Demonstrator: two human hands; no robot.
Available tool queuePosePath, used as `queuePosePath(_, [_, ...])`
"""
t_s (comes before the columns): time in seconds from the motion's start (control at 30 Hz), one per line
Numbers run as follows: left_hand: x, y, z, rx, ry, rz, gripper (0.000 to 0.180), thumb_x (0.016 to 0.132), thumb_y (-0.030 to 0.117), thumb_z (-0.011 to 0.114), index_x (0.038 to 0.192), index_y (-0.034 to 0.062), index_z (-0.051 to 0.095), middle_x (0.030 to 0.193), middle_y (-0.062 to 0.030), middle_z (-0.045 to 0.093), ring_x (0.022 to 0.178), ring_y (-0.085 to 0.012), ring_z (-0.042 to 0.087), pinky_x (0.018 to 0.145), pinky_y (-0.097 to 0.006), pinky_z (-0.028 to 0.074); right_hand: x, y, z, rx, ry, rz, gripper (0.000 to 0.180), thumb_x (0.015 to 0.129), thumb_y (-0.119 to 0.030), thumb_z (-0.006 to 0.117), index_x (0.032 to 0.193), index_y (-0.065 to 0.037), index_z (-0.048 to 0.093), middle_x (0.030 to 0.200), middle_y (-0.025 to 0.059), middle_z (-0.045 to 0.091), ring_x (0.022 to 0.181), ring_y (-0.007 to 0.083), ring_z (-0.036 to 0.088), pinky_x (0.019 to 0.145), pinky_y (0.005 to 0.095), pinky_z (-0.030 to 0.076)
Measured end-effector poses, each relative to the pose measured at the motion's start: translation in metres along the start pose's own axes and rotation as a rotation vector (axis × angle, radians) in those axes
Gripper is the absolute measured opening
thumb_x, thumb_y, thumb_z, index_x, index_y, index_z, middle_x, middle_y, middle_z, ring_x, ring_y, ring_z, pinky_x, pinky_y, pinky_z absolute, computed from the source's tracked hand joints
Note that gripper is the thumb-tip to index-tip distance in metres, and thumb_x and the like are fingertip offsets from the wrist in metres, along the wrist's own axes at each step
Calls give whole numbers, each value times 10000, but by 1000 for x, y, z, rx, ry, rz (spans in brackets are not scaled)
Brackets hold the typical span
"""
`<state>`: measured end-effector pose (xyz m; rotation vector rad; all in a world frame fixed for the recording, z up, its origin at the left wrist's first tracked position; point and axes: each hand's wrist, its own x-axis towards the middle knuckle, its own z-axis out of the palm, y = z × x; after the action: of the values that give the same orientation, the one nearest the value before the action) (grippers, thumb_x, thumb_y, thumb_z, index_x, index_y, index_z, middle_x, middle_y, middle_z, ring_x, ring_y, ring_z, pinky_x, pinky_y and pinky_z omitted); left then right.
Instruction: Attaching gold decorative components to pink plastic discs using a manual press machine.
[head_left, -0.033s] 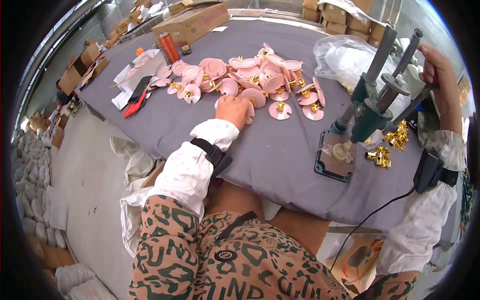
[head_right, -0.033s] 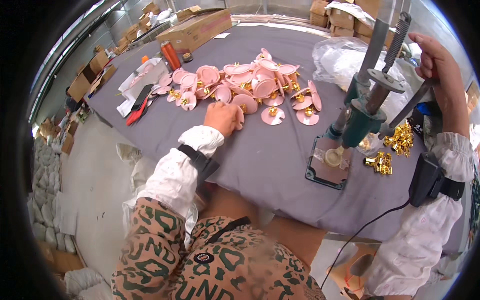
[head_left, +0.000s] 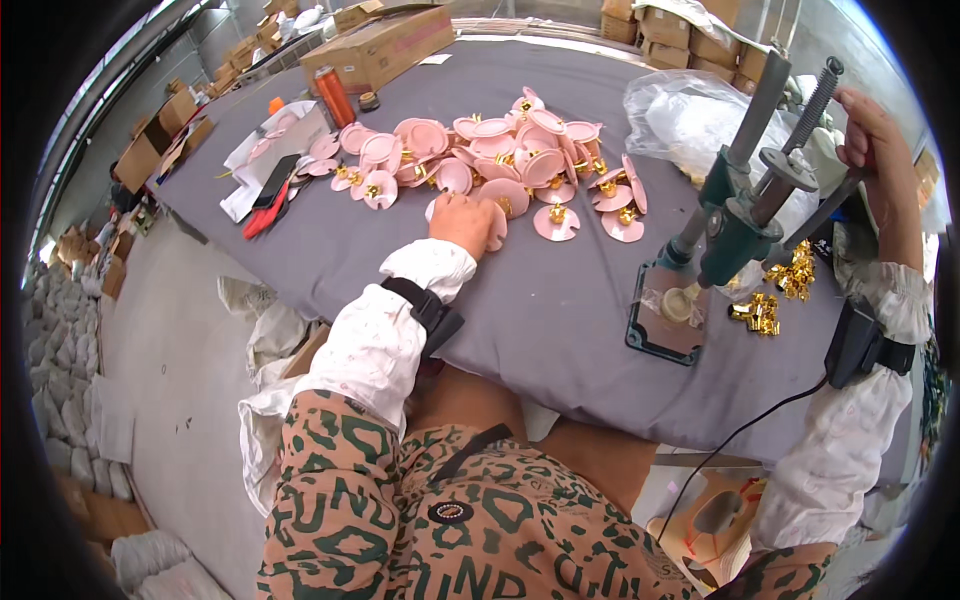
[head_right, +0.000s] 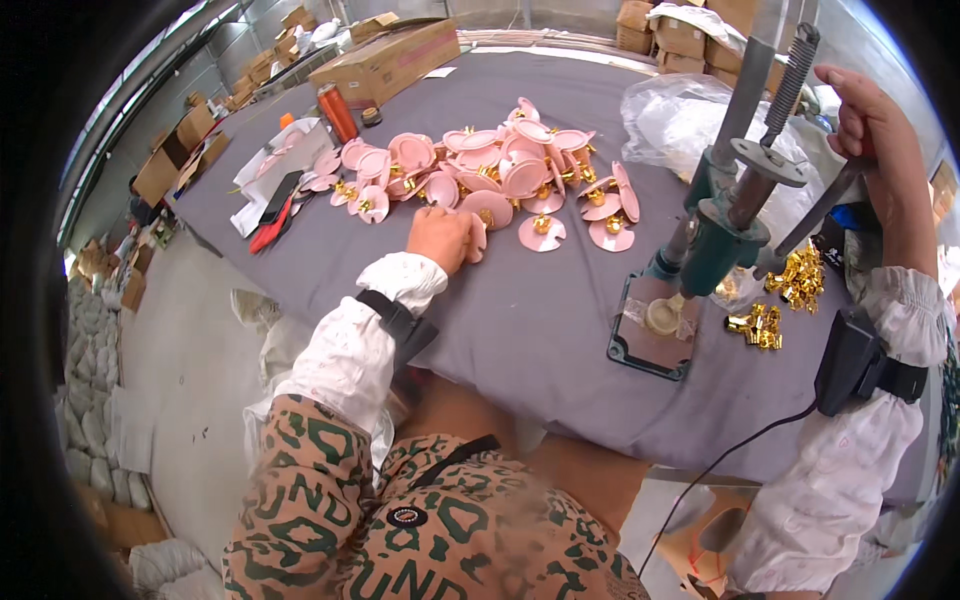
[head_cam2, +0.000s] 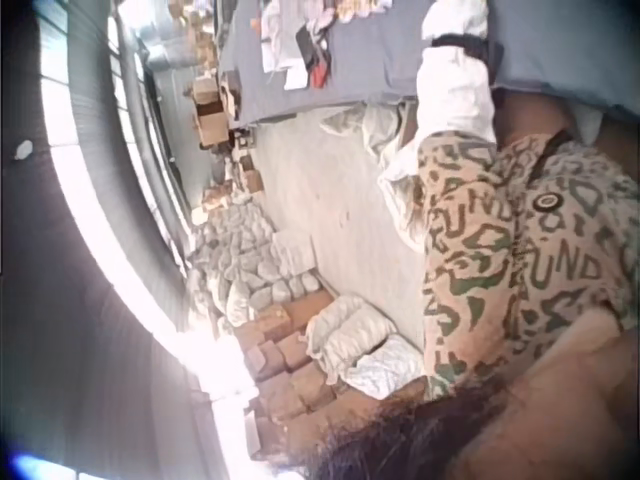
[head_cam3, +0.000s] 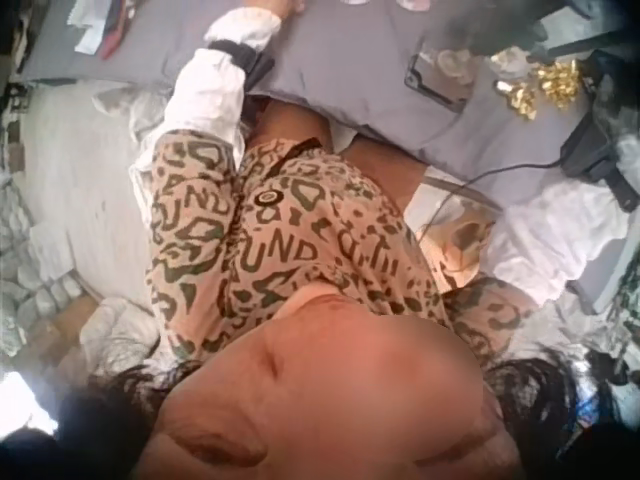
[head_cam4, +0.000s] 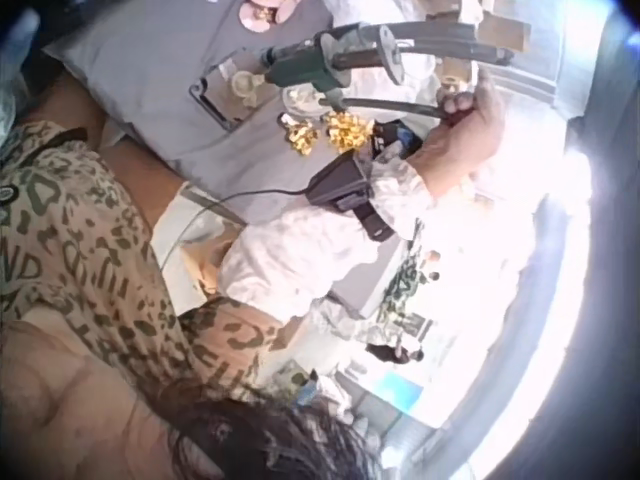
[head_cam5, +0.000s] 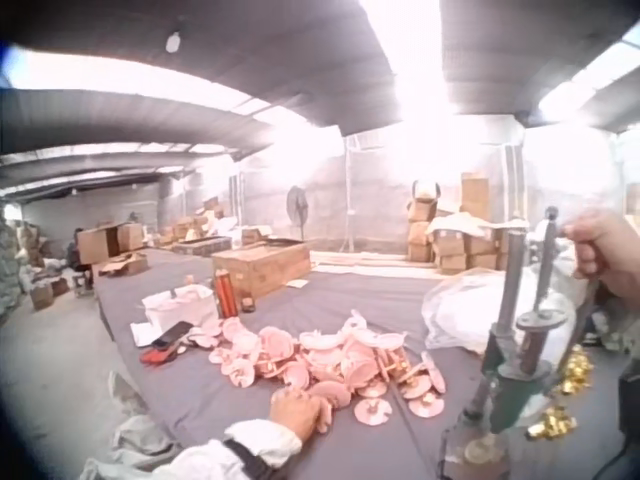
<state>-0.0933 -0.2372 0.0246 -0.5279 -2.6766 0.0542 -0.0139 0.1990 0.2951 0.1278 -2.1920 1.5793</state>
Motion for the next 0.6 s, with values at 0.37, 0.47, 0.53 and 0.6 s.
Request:
queuePosePath(0.37, [4,134,-30,-1049,-135,216,367,738,51,719,1070,42,565,889,-87,641,810,-205,636,712,-307,508,-21,-15,19,-62,102,-75,295,922,-276,566,1101,-55,644,597,-81,276,524,38,280,614,214,357])
queuePosePath(0.47, [16,193,-21,-1275,-324,94,549,703,66,740,1178,14,470,937,-118,672,794,-200,660,714,-312,525,-41,-32,41,-52,250,-106,109,874,-101,553,779,-66,593,505,-42,407,434,86,387,466,249,391])
queuePosePath(0.53, [24,215,-22,-1230,-251,146,575,691,92,753,1178,7,457,930,-142,676,814,-236,668,727,-331,528,-39,-33,40,-61,236,-69,104,876,-105,555,806,-51,610,506,-41,409,433,86,382,465,252,386])
queuePosePath(0.6, [31,233,-22,-1229,-258,154,584,686,104,758,1179,11,458,940,-154,676,823,-255,667,738,-339,528,-22,-24,27,-64,217,-52,105,877,-107,555,804,-51,607,506,-41,411,433,86,383,467,252,385])
